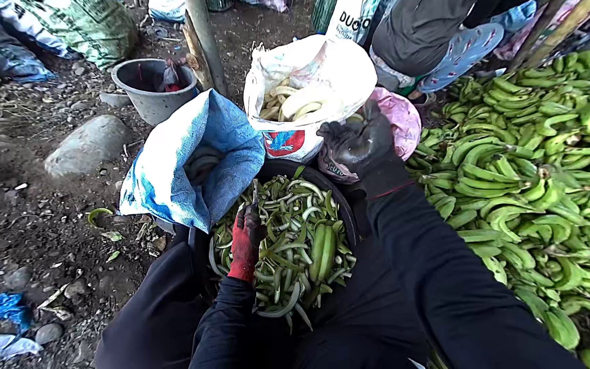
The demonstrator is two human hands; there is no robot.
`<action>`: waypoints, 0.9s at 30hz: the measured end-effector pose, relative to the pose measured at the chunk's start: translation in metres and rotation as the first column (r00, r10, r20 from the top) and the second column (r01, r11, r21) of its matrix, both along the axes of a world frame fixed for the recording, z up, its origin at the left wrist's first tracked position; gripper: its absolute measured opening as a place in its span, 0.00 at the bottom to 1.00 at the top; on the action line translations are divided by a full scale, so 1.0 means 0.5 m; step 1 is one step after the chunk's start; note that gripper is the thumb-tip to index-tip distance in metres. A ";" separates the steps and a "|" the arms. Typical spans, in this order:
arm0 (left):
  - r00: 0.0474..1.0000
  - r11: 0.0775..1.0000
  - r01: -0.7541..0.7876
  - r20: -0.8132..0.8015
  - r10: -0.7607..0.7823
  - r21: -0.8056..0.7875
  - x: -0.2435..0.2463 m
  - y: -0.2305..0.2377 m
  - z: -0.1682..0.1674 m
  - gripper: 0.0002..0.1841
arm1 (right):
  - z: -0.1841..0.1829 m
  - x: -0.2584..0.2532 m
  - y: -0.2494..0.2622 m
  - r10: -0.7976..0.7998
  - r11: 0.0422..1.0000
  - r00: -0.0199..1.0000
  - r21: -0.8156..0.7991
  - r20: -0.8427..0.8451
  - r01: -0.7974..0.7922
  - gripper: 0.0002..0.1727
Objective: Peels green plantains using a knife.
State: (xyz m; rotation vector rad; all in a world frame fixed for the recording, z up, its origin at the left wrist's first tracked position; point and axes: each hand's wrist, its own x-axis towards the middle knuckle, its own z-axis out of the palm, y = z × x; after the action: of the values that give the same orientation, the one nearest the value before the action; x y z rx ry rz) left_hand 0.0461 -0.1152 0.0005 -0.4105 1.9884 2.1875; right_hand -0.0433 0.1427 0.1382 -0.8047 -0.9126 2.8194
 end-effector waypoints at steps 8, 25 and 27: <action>0.969 0.986 0.156 0.187 -0.163 0.055 0.019 0.034 0.020 0.22 | -0.255 0.239 0.042 0.264 0.180 0.792 0.779 0.551 -0.601 0.35; 0.827 0.860 0.488 0.394 -0.400 -0.150 0.068 0.036 -0.085 0.24 | -0.348 0.323 0.037 0.287 0.369 0.720 0.620 0.632 -0.692 0.57; 0.808 0.857 0.508 0.396 -0.437 -0.090 0.074 0.035 -0.049 0.24 | -0.312 0.328 0.072 0.317 0.621 0.843 0.577 0.434 -0.530 0.48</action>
State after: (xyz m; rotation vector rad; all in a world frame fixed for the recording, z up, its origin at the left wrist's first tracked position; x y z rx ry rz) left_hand 0.0832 -0.0976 -0.0241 -0.2716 1.8463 1.4981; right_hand 0.1208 0.1789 -0.0176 -0.9757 -2.2933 2.3323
